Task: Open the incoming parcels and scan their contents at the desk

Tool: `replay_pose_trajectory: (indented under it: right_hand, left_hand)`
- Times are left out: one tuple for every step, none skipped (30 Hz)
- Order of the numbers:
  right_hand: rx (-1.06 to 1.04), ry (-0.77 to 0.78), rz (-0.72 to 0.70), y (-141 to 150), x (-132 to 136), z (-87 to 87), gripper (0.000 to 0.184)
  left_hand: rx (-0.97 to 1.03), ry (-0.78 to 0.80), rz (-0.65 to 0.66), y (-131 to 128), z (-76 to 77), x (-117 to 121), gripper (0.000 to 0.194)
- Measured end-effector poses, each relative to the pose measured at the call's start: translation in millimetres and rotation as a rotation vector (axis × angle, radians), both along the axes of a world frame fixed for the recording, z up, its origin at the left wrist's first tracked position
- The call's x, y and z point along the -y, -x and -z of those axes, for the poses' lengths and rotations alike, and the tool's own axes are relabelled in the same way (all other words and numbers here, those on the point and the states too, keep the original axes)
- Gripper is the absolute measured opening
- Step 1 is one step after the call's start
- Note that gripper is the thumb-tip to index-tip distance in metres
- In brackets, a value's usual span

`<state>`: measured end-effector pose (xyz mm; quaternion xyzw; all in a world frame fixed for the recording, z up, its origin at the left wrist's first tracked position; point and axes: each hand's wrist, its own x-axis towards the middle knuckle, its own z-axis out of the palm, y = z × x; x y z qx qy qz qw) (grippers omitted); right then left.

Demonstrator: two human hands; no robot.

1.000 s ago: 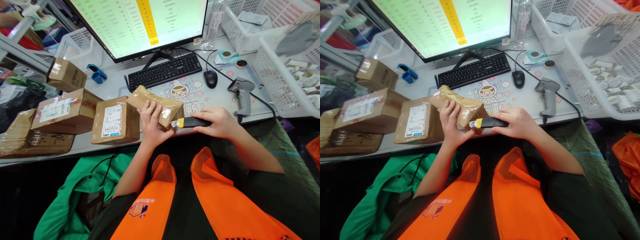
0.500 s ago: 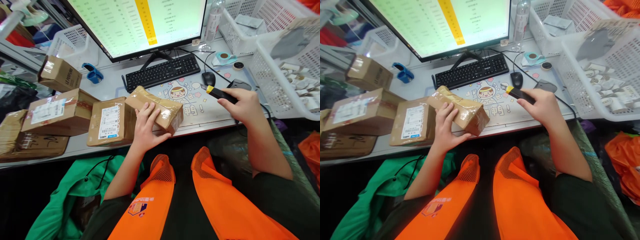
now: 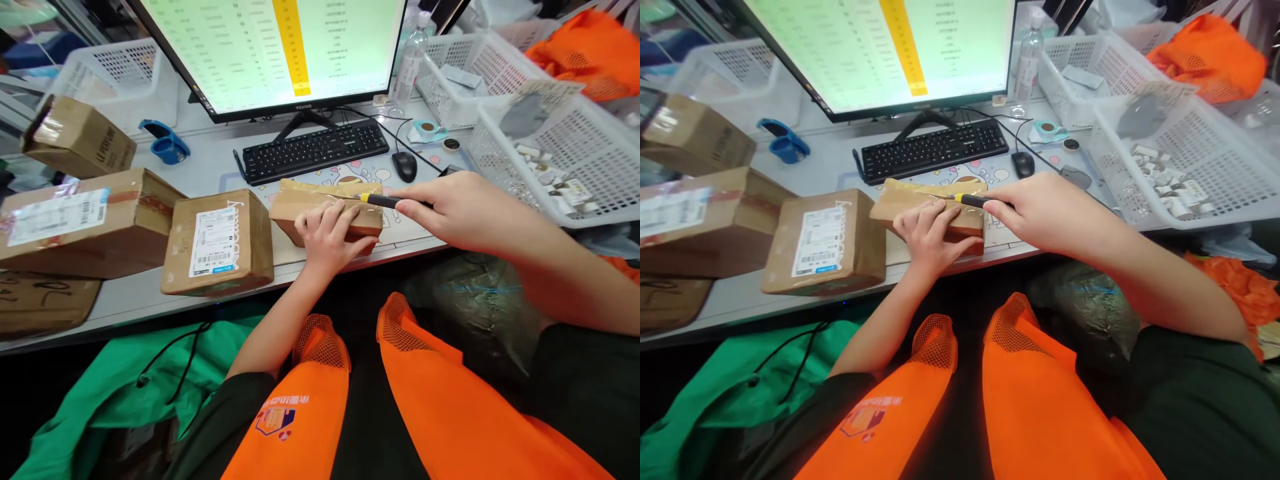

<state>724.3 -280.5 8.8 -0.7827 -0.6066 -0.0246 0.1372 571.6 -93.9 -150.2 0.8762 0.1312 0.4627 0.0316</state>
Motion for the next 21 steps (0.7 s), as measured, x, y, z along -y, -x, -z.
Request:
replay_pose_trajectory:
  right_hand:
    - [0.024, 0.024, 0.001, 0, -4, -0.3, 0.04]
    - [0.044, 0.042, 0.005, 2, -8, -0.6, 0.041]
    - [0.061, 0.053, 0.014, 5, -12, -0.9, 0.041]
    - [0.078, 0.059, 0.025, 9, -16, -1.6, 0.04]
    - [0.097, 0.063, 0.041, 14, -20, -2.7, 0.04]
    - [0.121, 0.066, 0.062, 20, -23, -4.1, 0.04]
    - [0.148, 0.072, 0.085, 26, -25, -5.5, 0.04]
    - [0.175, 0.08, 0.108, 31, -26, -6.4, 0.04]
    - [0.199, 0.085, 0.131, 35, -23, -6.7, 0.04]
    - [0.214, 0.085, 0.154, 36, -18, -5.8, 0.04]
    - [0.218, 0.078, 0.174, 34, -10, -3.6, 0.04]
    - [0.214, 0.062, 0.192, 29, 2, 0.0, 0.04]
    - [0.205, 0.04, 0.21, 21, 16, 5.1, 0.041]
    - [0.196, 0.016, 0.23, 9, 31, 11.4, 0.042]
    - [0.187, 0.0, 0.251, -4, 47, 18.7, 0.044]
    - [0.179, -0.007, 0.274, -18, 61, 26.9, 0.045]
    - [0.169, -0.004, 0.305, -32, 72, 35.8, 0.046]
    - [0.156, 0.006, 0.346, -45, 78, 45.2, 0.045]
    - [0.137, 0.018, 0.399, -55, 79, 55.0, 0.044]
    - [0.113, 0.028, 0.46, -63, 74, 65.3, 0.043]
    - [0.085, 0.031, 0.519, -68, 64, 75.9, 0.042]
  left_hand:
    - [0.012, -0.001, 0.006, 0, 0.5, -1, 0.074]
    - [0.027, -0.001, 0.013, 0, 1.2, -1, 0.073]
    - [0.041, 0.002, 0.02, 0, 2.0, -2, 0.072]
    - [0.047, 0.011, 0.026, -1, 2.9, -2, 0.071]
    - [0.045, 0.025, 0.031, -2, 4.0, -2, 0.072]
    - [0.037, 0.043, 0.037, -3, 5.0, -2, 0.072]
    - [0.027, 0.064, 0.046, -4, 6.0, -2, 0.073]
    - [0.021, 0.084, 0.059, -5, 7.0, -2, 0.073]
    - [0.018, 0.101, 0.074, -6, 8.0, -3, 0.073]
    - [0.018, 0.117, 0.088, -6, 8.9, -4, 0.074]
    - [0.018, 0.133, 0.098, -6, 9.7, -4, 0.074]
    - [0.014, 0.148, 0.105, -5, 10.3, -5, 0.074]
    - [0.009, 0.164, 0.108, -4, 10.5, -6, 0.075]
    - [0.001, 0.179, 0.109, -3, 10.0, -6, 0.075]
    - [-0.006, 0.195, 0.111, -3, 8.6, -6, 0.075]
    - [-0.013, 0.21, 0.111, -3, 6.1, -4, 0.074]
    - [-0.018, 0.226, 0.107, -5, 2.3, -1, 0.074]
    - [-0.024, 0.245, 0.094, -8, -2.6, 4, 0.074]
    - [-0.029, 0.27, 0.072, -12, -8.4, 10, 0.073]
    - [-0.035, 0.297, 0.043, -17, -14.6, 16, 0.073]
    - [-0.041, 0.325, 0.012, -21, -20.8, 23, 0.071]
